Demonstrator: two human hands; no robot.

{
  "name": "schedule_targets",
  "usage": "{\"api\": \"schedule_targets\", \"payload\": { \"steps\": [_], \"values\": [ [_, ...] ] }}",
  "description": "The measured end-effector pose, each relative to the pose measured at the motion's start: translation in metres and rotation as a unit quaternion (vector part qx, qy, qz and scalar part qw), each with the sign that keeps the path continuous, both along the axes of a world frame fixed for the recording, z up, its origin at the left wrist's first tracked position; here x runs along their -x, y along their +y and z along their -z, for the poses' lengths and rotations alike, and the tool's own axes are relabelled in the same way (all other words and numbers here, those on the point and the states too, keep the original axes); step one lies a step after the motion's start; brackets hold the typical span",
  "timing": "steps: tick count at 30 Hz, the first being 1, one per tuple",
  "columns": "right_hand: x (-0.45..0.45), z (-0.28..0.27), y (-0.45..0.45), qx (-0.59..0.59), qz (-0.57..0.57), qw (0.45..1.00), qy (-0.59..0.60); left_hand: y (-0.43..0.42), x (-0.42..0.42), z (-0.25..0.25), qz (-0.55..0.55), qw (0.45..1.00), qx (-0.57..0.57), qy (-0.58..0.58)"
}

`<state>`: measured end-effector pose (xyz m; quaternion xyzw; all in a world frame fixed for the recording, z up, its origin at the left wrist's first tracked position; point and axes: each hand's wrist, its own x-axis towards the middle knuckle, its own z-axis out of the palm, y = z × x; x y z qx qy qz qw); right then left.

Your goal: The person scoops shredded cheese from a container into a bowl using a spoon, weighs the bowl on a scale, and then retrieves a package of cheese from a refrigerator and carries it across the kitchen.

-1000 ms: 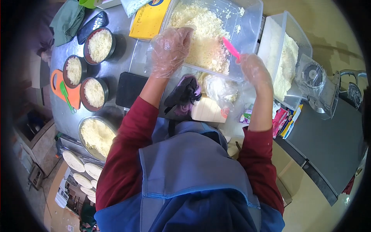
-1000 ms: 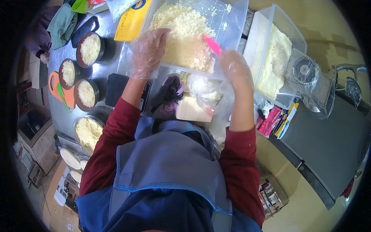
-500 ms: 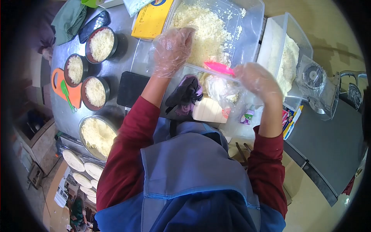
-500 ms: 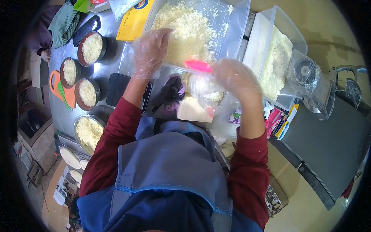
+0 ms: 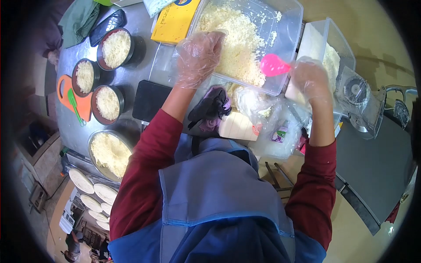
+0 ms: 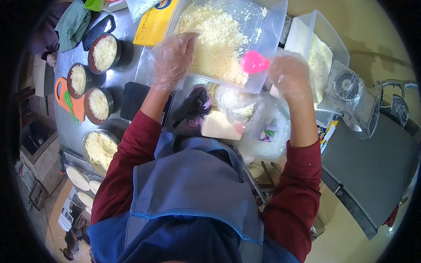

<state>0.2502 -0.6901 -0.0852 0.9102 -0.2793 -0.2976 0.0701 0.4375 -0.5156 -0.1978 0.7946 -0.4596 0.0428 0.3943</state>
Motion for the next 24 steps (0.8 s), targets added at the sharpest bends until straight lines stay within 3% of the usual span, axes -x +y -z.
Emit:
{"api": "schedule_targets", "payload": {
  "steps": [2,4,6,7,8,10,14,16,17,18,20,21,23,24],
  "values": [
    [-0.005,0.005,-0.009,0.024,0.045,0.998,-0.037,-0.001,0.001,0.000,-0.005,1.000,0.013,-0.001],
    [-0.002,0.033,-0.008,0.038,0.002,0.996,-0.081,0.000,0.001,0.003,-0.001,1.000,0.008,0.004],
    [-0.019,0.050,0.008,0.040,-0.059,0.997,-0.016,-0.001,-0.001,0.001,-0.001,1.000,0.005,0.008],
    [-0.017,0.044,0.014,0.000,-0.096,0.990,-0.106,0.000,0.000,-0.001,0.000,1.000,-0.005,0.008],
    [-0.022,0.035,0.010,0.000,-0.096,0.990,-0.106,0.002,0.000,-0.002,0.001,1.000,-0.016,0.009],
    [-0.029,0.016,0.003,0.012,0.010,0.994,-0.106,0.003,0.000,0.000,0.003,1.000,-0.008,0.009],
    [-0.011,0.040,0.003,0.053,0.032,0.997,-0.053,0.000,0.000,0.006,-0.003,0.999,0.047,0.023],
    [0.034,0.081,0.007,0.138,-0.301,0.930,-0.159,0.001,-0.001,0.003,0.003,0.999,0.031,0.028],
    [0.037,0.069,0.011,0.153,-0.320,0.877,-0.324,0.002,-0.001,0.002,0.008,0.999,0.012,0.034],
    [0.031,0.049,0.017,0.154,-0.317,0.878,-0.323,0.002,0.000,-0.002,0.011,0.999,0.012,0.034],
    [0.020,0.010,0.033,0.152,-0.193,0.924,-0.293,0.003,0.002,-0.009,0.009,0.996,-0.056,0.072],
    [0.028,0.010,0.038,0.154,-0.189,0.925,-0.292,0.003,0.003,-0.009,0.014,0.996,-0.055,0.071],
    [0.042,0.015,0.045,0.168,-0.201,0.957,-0.127,0.003,0.002,-0.009,-0.002,0.998,-0.061,0.032],
    [0.044,0.018,0.048,0.172,-0.199,0.956,-0.129,0.002,0.002,-0.010,0.000,0.998,-0.058,0.029]
  ]
}}
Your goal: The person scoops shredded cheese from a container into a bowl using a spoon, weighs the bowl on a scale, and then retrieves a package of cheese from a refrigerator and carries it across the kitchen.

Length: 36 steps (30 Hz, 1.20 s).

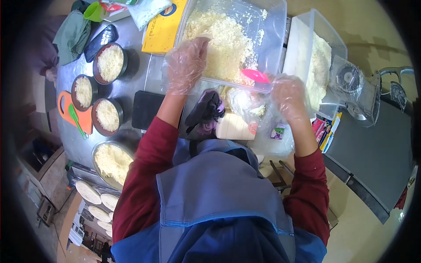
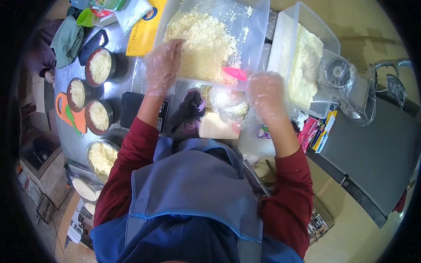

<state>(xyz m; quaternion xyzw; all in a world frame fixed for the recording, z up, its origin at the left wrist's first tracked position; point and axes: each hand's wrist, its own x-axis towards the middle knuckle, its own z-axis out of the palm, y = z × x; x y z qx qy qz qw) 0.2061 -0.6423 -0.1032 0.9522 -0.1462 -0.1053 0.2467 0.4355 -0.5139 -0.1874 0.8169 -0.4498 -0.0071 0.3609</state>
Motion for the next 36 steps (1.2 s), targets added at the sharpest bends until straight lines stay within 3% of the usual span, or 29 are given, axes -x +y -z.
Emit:
{"api": "schedule_targets", "payload": {
  "steps": [3,4,5,6,7,8,9,11,14,15,17,21,23,27,30,32,36],
  "values": [
    [0.006,0.019,0.001,0.095,0.018,0.995,-0.009,0.000,0.002,-0.003,0.000,1.000,0.001,-0.005],
    [0.007,0.032,-0.015,0.285,-0.056,0.957,0.019,-0.001,0.002,-0.004,-0.003,1.000,-0.009,-0.018],
    [0.007,0.044,-0.027,0.462,-0.125,0.877,0.049,-0.001,0.001,-0.005,-0.005,0.999,-0.020,-0.030],
    [0.004,0.055,-0.030,0.462,-0.120,0.877,0.050,0.000,0.001,-0.004,0.001,0.999,-0.020,-0.031],
    [-0.006,0.064,-0.030,0.251,-0.029,0.965,-0.066,0.001,-0.001,-0.002,0.007,0.999,0.002,-0.032],
    [-0.014,0.072,-0.026,0.023,0.063,0.981,-0.180,0.001,-0.002,-0.002,0.012,0.999,0.023,-0.031],
    [-0.029,0.063,-0.018,0.023,0.065,0.981,-0.182,0.000,-0.001,-0.005,0.014,0.999,0.024,-0.033],
    [-0.062,0.027,-0.007,-0.161,0.269,0.949,-0.024,0.002,0.001,-0.014,-0.005,1.000,0.004,-0.025],
    [-0.057,0.003,-0.008,-0.254,0.269,0.929,-0.017,0.001,-0.004,0.000,-0.010,0.998,0.065,-0.013],
    [-0.057,-0.007,-0.003,-0.254,0.267,0.930,-0.014,0.000,-0.004,0.000,-0.013,0.998,0.064,-0.011],
    [-0.056,-0.023,0.009,-0.253,0.236,0.930,-0.123,0.000,-0.003,-0.004,-0.017,0.998,0.063,-0.012],
    [-0.066,-0.020,0.004,-0.232,0.262,0.928,-0.130,-0.002,-0.003,-0.001,-0.032,0.995,0.085,-0.045],
    [-0.072,-0.006,-0.008,-0.246,0.278,0.909,-0.190,-0.001,-0.003,-0.001,-0.032,0.995,0.085,-0.038],
    [-0.084,0.015,-0.005,-0.295,0.293,0.898,-0.147,-0.002,-0.004,0.001,-0.027,0.995,0.083,-0.040],
    [-0.077,0.007,0.019,-0.300,0.244,0.914,-0.124,0.000,-0.004,-0.001,-0.023,0.995,0.089,-0.034],
    [-0.069,-0.002,0.024,-0.217,0.162,0.935,-0.230,0.000,-0.004,-0.001,-0.012,0.996,0.088,-0.017],
    [-0.040,-0.002,0.015,-0.160,0.250,0.932,-0.210,-0.004,-0.001,-0.004,-0.019,0.996,0.082,-0.043]
  ]
}}
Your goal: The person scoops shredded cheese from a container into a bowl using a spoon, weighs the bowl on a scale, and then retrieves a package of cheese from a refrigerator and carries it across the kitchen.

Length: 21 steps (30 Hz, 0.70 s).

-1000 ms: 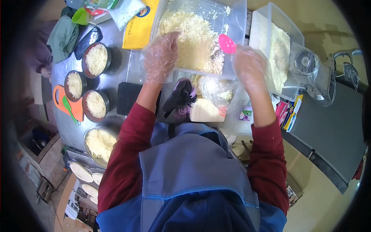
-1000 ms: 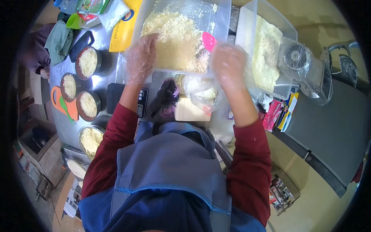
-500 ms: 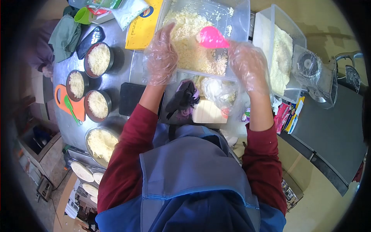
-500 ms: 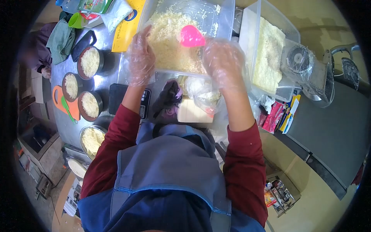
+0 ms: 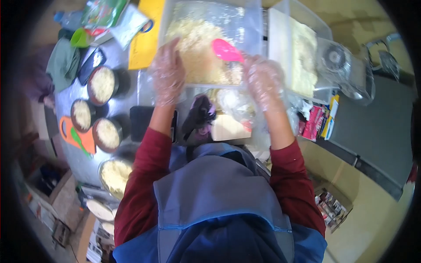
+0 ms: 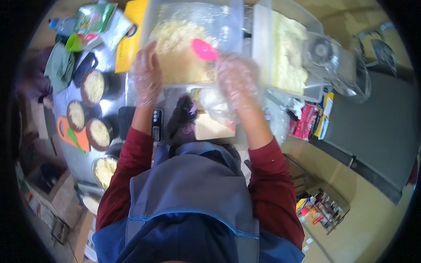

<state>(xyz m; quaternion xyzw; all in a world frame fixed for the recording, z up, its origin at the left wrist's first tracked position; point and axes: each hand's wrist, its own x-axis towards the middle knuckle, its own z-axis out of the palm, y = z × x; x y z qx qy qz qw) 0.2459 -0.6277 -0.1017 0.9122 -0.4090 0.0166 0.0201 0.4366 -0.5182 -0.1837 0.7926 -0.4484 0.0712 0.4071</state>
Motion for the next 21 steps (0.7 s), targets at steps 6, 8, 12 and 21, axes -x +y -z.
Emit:
{"api": "schedule_targets", "payload": {
  "steps": [6,8,12,21],
  "values": [
    [0.025,0.037,0.034,-0.131,0.104,0.986,-0.025,0.007,0.002,-0.015,0.015,0.992,-0.122,-0.031],
    [0.035,0.012,0.041,-0.153,0.077,0.973,-0.154,0.005,0.000,-0.012,0.060,0.998,-0.011,-0.023],
    [0.077,0.006,0.033,-0.311,0.145,0.832,-0.437,0.007,0.005,-0.029,0.084,0.996,0.008,-0.032],
    [0.239,-0.040,0.001,-0.414,0.253,0.719,-0.498,-0.066,0.174,-0.102,0.371,0.926,-0.050,0.048]
  ]
}}
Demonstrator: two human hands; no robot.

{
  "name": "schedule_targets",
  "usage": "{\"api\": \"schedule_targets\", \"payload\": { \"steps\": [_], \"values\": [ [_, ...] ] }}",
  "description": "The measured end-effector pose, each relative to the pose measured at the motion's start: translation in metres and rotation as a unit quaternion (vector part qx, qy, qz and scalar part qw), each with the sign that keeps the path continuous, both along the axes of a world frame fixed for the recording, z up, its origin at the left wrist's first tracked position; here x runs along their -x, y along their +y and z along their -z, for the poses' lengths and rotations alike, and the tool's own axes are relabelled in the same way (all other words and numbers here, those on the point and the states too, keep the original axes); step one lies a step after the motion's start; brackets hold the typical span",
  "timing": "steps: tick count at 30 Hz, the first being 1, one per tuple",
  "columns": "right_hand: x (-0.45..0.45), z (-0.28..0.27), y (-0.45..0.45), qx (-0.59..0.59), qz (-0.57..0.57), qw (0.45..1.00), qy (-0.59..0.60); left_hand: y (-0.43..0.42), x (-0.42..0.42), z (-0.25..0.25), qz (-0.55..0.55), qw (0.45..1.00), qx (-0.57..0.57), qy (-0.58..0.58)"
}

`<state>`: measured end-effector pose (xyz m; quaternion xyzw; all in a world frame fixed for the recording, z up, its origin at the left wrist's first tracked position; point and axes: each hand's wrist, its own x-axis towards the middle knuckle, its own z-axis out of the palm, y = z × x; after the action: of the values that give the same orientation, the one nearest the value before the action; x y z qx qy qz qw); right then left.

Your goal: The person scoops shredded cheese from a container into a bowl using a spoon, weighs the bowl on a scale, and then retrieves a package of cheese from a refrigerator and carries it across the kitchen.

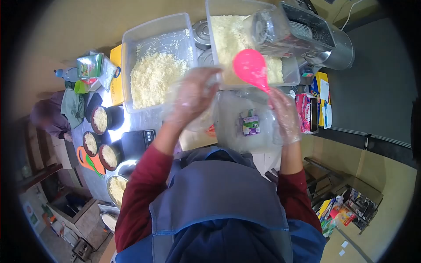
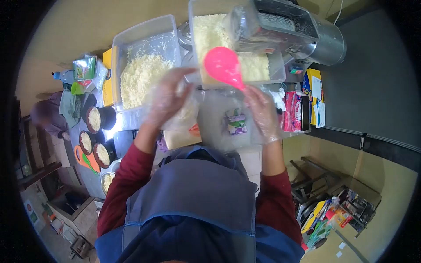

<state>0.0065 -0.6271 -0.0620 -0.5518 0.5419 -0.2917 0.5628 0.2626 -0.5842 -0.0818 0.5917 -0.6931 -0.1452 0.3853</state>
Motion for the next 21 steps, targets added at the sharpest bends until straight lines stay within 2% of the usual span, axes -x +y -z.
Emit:
{"api": "schedule_targets", "payload": {
  "steps": [2,3,5,6,9,12,16,19,21],
  "values": [
    [0.037,-0.001,-0.011,0.020,0.010,1.000,-0.006,-0.025,0.047,0.019,0.030,0.994,0.030,-0.097],
    [0.055,-0.001,-0.016,0.017,0.038,0.999,-0.035,-0.033,0.063,0.034,0.027,0.994,0.030,-0.102],
    [0.090,0.002,-0.027,0.011,0.065,0.996,-0.067,-0.043,0.087,0.056,0.034,0.973,-0.068,-0.217],
    [0.106,0.005,-0.033,0.032,0.058,0.997,-0.050,-0.047,0.090,0.053,0.040,0.967,-0.072,-0.240],
    [0.136,0.010,-0.042,0.052,0.081,0.995,-0.040,-0.042,0.092,0.057,0.012,0.978,-0.011,-0.206],
    [0.156,0.008,-0.051,0.016,0.097,0.995,-0.016,-0.033,0.086,0.047,0.042,0.977,0.001,-0.210],
    [0.165,0.012,-0.061,0.014,0.097,0.995,-0.012,-0.008,0.092,0.050,0.030,0.970,0.005,-0.242],
    [0.165,0.016,-0.067,0.029,0.098,0.993,-0.065,0.010,0.099,0.046,0.039,0.967,-0.022,-0.252],
    [0.167,0.008,-0.070,0.025,0.037,0.999,-0.015,0.019,0.103,0.045,0.034,0.968,-0.040,-0.247]
  ]
}}
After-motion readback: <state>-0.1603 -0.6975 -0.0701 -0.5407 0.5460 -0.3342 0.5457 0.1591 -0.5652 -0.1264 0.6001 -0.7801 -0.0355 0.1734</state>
